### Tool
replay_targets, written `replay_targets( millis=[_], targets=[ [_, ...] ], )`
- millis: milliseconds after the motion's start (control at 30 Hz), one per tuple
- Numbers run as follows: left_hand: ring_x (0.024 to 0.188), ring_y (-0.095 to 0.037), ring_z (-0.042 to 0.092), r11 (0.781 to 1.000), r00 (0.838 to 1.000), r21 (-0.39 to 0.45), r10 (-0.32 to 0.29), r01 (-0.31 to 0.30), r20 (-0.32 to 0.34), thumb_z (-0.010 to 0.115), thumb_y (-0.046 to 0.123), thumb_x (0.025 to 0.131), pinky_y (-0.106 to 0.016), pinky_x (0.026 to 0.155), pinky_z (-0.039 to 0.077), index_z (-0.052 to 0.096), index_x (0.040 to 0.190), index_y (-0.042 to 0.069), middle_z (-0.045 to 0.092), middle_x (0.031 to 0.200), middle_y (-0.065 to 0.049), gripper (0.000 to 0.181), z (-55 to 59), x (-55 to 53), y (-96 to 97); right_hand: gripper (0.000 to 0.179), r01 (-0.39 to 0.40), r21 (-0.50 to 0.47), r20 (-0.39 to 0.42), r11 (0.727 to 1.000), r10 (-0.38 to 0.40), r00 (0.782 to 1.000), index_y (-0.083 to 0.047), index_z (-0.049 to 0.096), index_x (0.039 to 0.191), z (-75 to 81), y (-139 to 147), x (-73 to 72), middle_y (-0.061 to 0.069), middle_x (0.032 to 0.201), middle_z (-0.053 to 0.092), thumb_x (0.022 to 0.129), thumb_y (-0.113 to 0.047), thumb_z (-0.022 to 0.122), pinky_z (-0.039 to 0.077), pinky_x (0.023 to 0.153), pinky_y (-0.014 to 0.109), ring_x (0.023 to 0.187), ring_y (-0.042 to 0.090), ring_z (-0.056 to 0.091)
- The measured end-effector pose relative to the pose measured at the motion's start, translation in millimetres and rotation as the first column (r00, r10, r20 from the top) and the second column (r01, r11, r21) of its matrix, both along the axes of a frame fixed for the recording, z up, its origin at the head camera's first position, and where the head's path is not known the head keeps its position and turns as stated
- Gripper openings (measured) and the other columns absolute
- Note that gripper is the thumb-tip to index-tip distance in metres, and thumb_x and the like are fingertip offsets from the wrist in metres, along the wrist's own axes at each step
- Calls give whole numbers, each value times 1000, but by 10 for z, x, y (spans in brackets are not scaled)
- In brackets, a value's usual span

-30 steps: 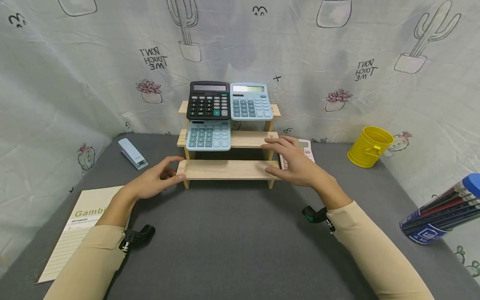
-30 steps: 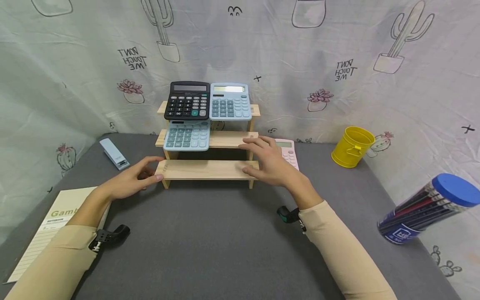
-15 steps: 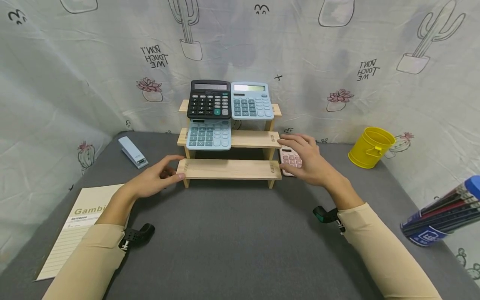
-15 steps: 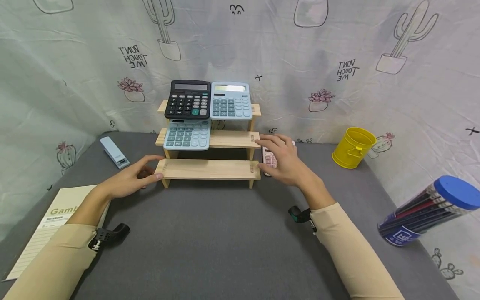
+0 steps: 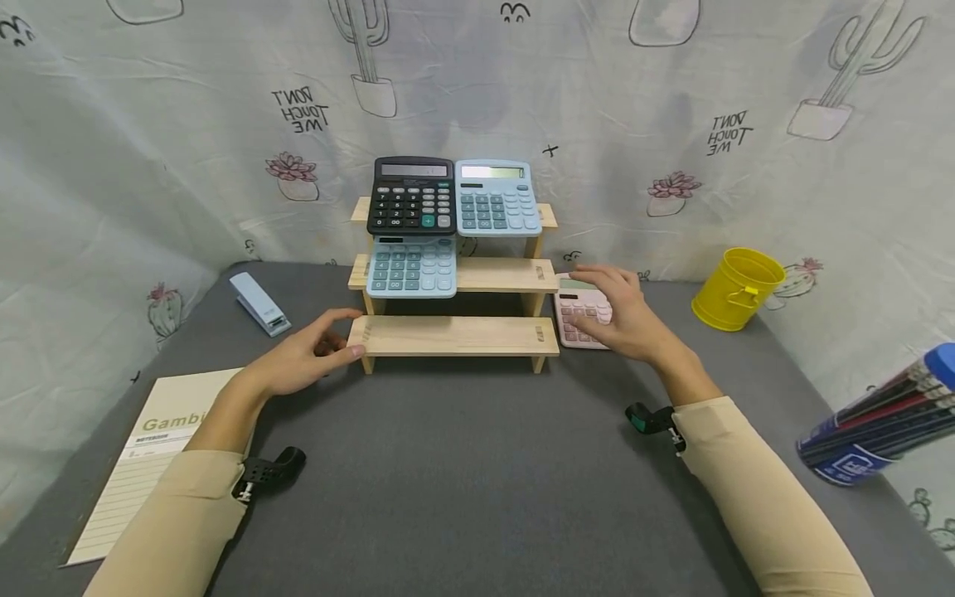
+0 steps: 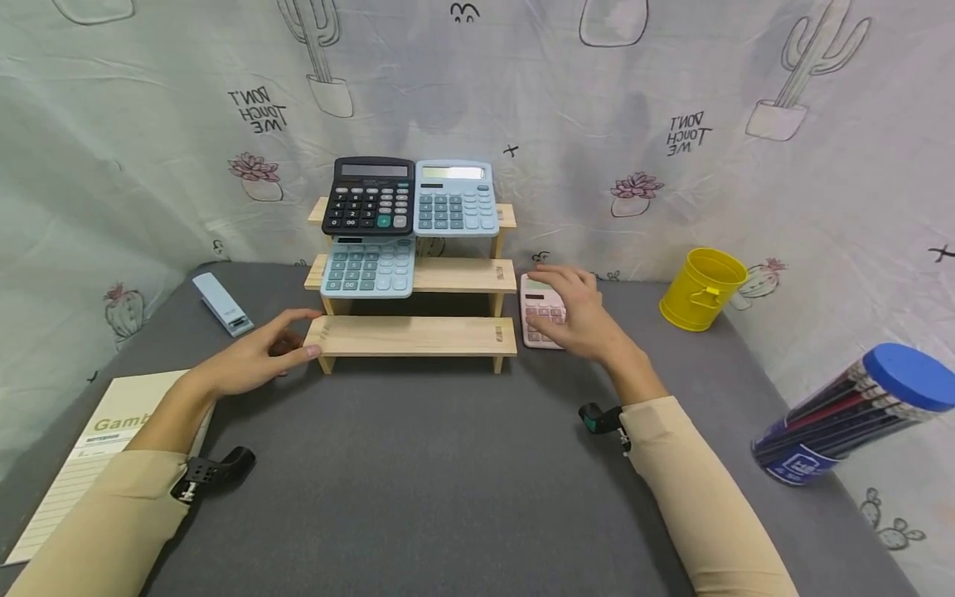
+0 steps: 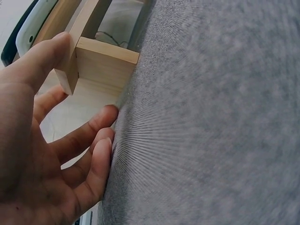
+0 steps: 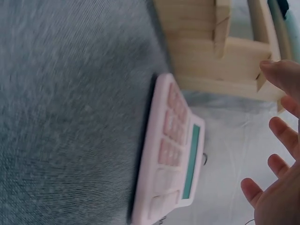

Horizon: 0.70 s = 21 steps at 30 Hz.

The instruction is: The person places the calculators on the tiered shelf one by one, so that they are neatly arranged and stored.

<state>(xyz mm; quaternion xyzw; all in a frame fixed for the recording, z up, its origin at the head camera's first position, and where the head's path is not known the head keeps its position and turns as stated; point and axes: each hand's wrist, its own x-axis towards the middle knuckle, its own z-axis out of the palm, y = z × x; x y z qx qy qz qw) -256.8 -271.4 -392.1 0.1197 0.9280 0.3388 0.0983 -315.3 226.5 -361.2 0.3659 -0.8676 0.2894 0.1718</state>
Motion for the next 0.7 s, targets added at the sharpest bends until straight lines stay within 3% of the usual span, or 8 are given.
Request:
replay_targets(
  millis=[233,500,600,700],
  targets=[
    [106,-31,61,1000,1000,1,-6,6,-7,58,60,99,-38,75,49,26,159,31,62,127,-19,74,5,-8,2,62,79,44,66,996,-82,994,0,53,143,-102,64,-113,25,151,46,88,-9,80,19,108,65,139,50,33],
    [107,-31,62,1000,1000,-3,-5,5,-4,58,59,100,-38,75,49,26,160,29,62,128,-19,75,43,7,5,61,140,87,166,986,-153,974,-2,51,146,-132,94,-194,24,154,42,92,-17,77,19,109,69,141,50,26],
    [105,-30,62,1000,1000,-3,-5,5,-6,58,59,100,-38,74,49,25,160,29,62,127,-19,74,40,9,1,63,164,130,219,978,-190,957,-4,49,148,-144,68,-207,23,157,39,94,-20,76,18,108,72,142,51,21],
    [104,-29,62,1000,1000,-8,-4,4,-6,58,58,100,-37,74,49,25,160,29,63,127,-19,74,25,12,-11,70,199,195,282,961,-249,927,-8,42,154,-175,22,-224,21,160,33,95,-28,74,18,106,74,144,52,16]
  ],
)
